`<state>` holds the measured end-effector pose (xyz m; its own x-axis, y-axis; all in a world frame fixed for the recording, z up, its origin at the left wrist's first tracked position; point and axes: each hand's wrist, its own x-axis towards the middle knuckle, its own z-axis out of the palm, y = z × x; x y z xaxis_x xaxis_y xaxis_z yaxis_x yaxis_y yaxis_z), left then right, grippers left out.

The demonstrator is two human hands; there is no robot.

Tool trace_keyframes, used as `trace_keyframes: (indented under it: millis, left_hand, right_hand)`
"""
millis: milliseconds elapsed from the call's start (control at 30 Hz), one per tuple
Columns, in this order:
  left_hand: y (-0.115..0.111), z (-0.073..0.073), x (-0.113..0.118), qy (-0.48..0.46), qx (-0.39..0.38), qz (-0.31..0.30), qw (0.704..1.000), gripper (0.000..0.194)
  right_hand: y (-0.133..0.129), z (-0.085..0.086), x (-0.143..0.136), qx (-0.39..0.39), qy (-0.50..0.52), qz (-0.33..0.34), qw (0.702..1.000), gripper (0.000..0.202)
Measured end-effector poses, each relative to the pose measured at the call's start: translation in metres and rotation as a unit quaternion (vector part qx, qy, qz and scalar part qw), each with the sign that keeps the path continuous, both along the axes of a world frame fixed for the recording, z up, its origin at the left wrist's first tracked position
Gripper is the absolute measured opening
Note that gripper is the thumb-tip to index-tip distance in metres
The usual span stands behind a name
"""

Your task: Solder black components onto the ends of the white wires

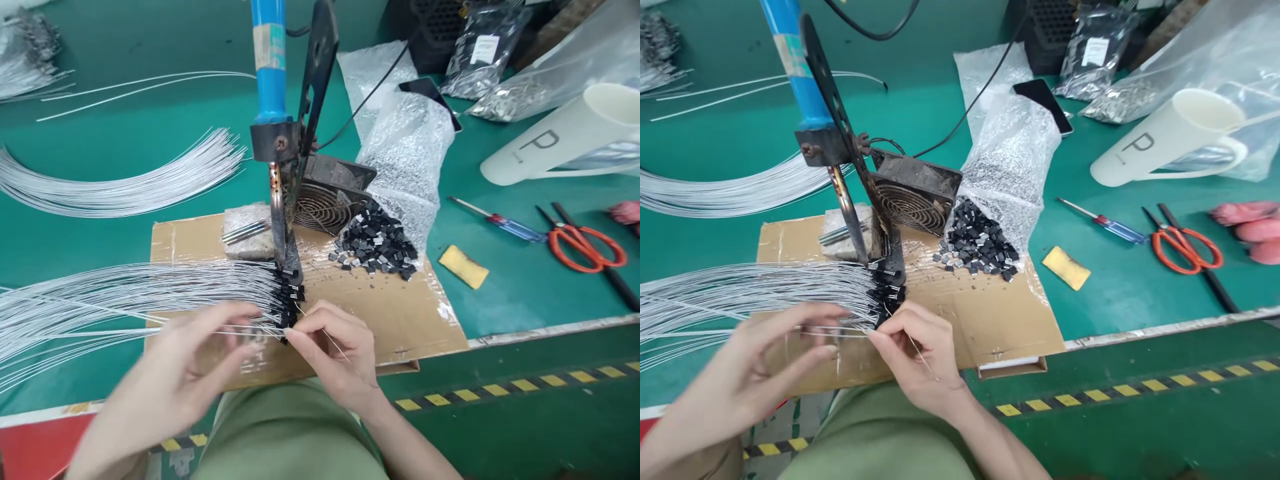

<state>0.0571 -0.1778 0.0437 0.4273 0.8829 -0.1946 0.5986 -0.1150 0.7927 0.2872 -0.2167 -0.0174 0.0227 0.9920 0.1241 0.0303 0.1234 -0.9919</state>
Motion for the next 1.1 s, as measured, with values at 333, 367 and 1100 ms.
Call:
trace_keyframes:
  millis: [333, 367, 1100]
  left_hand:
    - [-0.012, -0.031, 0.045, -0.089, -0.101, 0.096, 0.986, 0.021]
    - [-0.011, -0.031, 0.045, -0.098, -0.104, 0.114, 0.983, 0.022]
    - [-0.003, -0.006, 0.065, -0.181, -0.143, 0.256, 0.939, 0.014]
  right_hand:
    - [-0.004, -0.01, 0.003, -0.035, 0.009, -0.026, 0.999, 0.027]
    - [-0.003, -0.011, 0.005, -0.056, 0.046, -0.035, 0.997, 0.036]
    - [0.009, 0.0, -0.013, -0.165, 0.293, 0.001, 0.942, 0.01]
